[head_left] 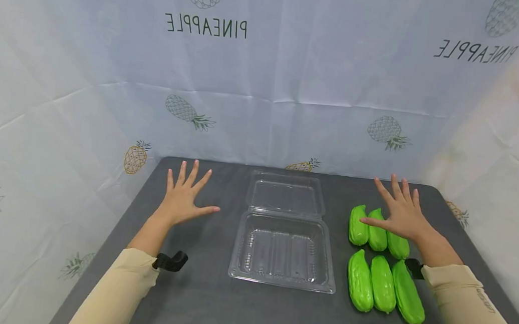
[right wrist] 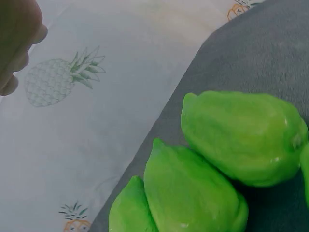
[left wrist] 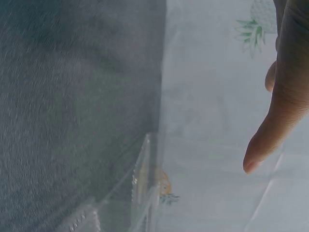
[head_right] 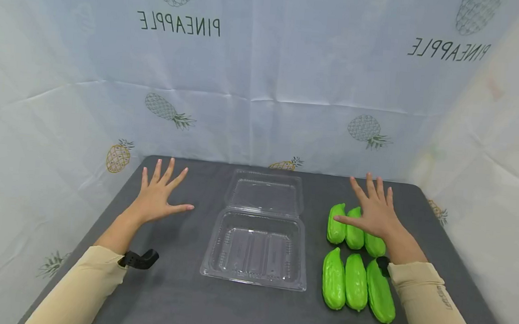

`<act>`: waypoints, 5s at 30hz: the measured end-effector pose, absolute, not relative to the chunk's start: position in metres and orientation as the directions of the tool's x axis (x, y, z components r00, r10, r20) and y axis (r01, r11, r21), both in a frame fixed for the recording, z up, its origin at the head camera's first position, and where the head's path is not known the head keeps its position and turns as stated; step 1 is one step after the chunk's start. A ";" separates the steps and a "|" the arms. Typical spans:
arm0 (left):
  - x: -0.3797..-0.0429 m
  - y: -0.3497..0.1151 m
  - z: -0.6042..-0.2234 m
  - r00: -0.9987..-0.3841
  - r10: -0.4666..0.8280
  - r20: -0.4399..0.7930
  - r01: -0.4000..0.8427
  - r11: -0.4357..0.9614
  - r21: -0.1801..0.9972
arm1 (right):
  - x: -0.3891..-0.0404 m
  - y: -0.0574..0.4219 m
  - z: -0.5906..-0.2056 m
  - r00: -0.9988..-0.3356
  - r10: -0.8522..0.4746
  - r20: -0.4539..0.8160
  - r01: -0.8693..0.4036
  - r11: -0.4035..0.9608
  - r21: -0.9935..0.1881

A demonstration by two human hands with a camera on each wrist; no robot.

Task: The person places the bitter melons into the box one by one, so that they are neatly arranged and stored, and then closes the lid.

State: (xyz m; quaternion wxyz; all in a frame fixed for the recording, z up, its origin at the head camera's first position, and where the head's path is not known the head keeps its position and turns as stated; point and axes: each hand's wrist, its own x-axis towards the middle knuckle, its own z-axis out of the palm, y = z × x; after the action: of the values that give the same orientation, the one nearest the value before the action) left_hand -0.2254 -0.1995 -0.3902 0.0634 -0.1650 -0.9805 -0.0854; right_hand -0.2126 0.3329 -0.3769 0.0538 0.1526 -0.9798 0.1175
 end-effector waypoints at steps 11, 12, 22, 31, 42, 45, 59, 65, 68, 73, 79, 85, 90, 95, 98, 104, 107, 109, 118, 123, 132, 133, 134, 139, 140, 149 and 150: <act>-0.196 -0.178 -0.422 -0.938 0.293 0.186 0.347 0.794 0.499 | -0.181 0.322 -0.388 -0.944 -0.268 0.191 -0.318 0.893 -0.320; -0.193 -0.176 -0.425 -0.940 0.287 0.185 0.341 0.768 0.542 | -0.178 0.320 -0.390 -0.945 -0.265 0.192 -0.317 0.888 -0.333; -0.164 -0.149 -0.461 -0.950 0.244 0.195 0.279 0.385 0.880 | -0.138 0.299 -0.413 -0.942 -0.216 0.256 -0.321 0.799 -0.508; -0.155 -0.130 -0.477 -0.961 0.192 0.199 0.227 0.135 0.964 | -0.113 0.283 -0.428 -0.983 -0.124 0.136 -0.184 0.716 -0.673; -0.148 -0.112 -0.493 -0.973 0.218 0.076 0.068 -0.041 0.997 | -0.095 0.261 -0.448 -0.993 -0.027 0.112 -0.102 0.653 -0.750; -0.147 -0.109 -0.496 -0.967 0.250 0.052 0.028 -0.098 0.995 | -0.094 0.256 -0.455 -0.995 -0.010 0.099 -0.082 0.646 -0.759; -0.146 -0.103 -0.501 -0.923 0.384 0.018 -0.040 -0.142 0.989 | -0.089 0.246 -0.477 -0.963 0.039 0.267 -0.173 0.669 -0.723; -0.143 -0.099 -0.503 -0.918 0.396 0.013 -0.064 -0.180 0.982 | -0.084 0.243 -0.483 -0.944 0.038 0.327 -0.201 0.722 -0.663; -0.141 -0.097 -0.505 -0.915 0.402 0.017 -0.060 -0.176 0.983 | -0.083 0.243 -0.488 -0.921 0.025 0.388 -0.249 0.728 -0.639; -0.141 -0.095 -0.506 -0.919 0.395 0.003 -0.065 -0.160 0.985 | -0.084 0.242 -0.497 -0.892 -0.016 0.451 -0.329 0.707 -0.626; -0.141 -0.095 -0.507 -0.917 0.399 0.001 -0.068 -0.159 0.985 | -0.085 0.239 -0.499 -0.889 -0.002 0.459 -0.332 0.694 -0.640; -0.141 -0.096 -0.508 -0.918 0.396 -0.010 -0.077 -0.154 0.985 | -0.085 0.237 -0.499 -0.883 0.011 0.470 -0.333 0.691 -0.642; -0.142 -0.096 -0.508 -0.917 0.399 -0.018 -0.085 -0.152 0.985 | -0.086 0.237 -0.499 -0.878 0.021 0.478 -0.336 0.684 -0.647; -0.142 -0.095 -0.507 -0.915 0.402 -0.027 -0.094 -0.148 0.985 | -0.087 0.237 -0.498 -0.883 0.064 0.465 -0.306 0.672 -0.674; -0.142 -0.096 -0.508 -0.915 0.402 -0.031 -0.094 -0.137 0.986 | -0.086 0.237 -0.497 -0.886 0.097 0.454 -0.284 0.661 -0.694; -0.142 -0.096 -0.508 -0.916 0.401 -0.019 -0.072 -0.119 0.990 | -0.087 0.236 -0.484 -0.910 0.178 0.375 -0.189 0.627 -0.756; -0.142 -0.096 -0.508 -0.915 0.404 -0.014 -0.065 -0.113 0.992 | -0.089 0.237 -0.472 -0.940 0.224 0.257 -0.071 0.609 -0.790; -0.142 -0.097 -0.508 -0.914 0.405 -0.015 -0.065 -0.110 0.992 | -0.092 0.238 -0.463 -0.954 0.252 0.160 0.017 0.580 -0.815; -0.142 -0.097 -0.508 -0.917 0.398 -0.035 -0.076 -0.087 0.993 | -0.105 0.236 -0.434 -0.954 0.298 -0.007 0.136 0.414 -0.900; -0.142 -0.097 -0.509 -0.913 0.406 -0.024 -0.068 -0.093 0.993 | -0.113 0.230 -0.425 -0.954 0.289 -0.078 0.158 0.265 -0.951; -0.142 -0.097 -0.509 -0.913 0.408 -0.011 -0.054 -0.094 0.994 | -0.122 0.212 -0.419 -0.966 0.246 -0.078 0.099 0.073 -0.992; -0.142 -0.097 -0.509 -0.911 0.412 -0.003 -0.047 -0.096 0.994 | -0.123 0.209 -0.419 -0.967 0.241 -0.080 0.099 0.069 -0.993; -0.142 -0.097 -0.509 -0.911 0.412 0.000 -0.045 -0.098 0.994 | -0.124 0.206 -0.419 -0.968 0.238 -0.082 0.099 0.059 -0.993; -0.141 -0.096 -0.508 -0.910 0.414 0.008 -0.038 -0.103 0.994 | -0.133 0.189 -0.418 -0.973 0.211 -0.098 0.098 -0.009 -0.995; -0.141 -0.096 -0.507 -0.911 0.412 0.004 -0.041 -0.101 0.994 | -0.134 0.186 -0.418 -0.974 0.204 -0.096 0.094 -0.023 -0.995; -0.141 -0.095 -0.507 -0.916 0.401 -0.009 -0.051 -0.095 0.994 | -0.153 0.151 -0.420 -0.981 0.182 -0.070 0.059 -0.067 -0.996; -0.141 -0.095 -0.507 -0.916 0.400 -0.010 -0.053 -0.095 0.994 | -0.155 0.148 -0.420 -0.981 0.181 -0.065 0.051 -0.079 -0.996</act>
State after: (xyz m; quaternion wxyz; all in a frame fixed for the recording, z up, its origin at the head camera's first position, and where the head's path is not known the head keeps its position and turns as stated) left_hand -0.1411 -0.0948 -0.5068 -0.1554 -0.1327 -0.6544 -0.7280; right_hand -0.1550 0.1476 -0.4201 0.0446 -0.0859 -0.6770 0.7295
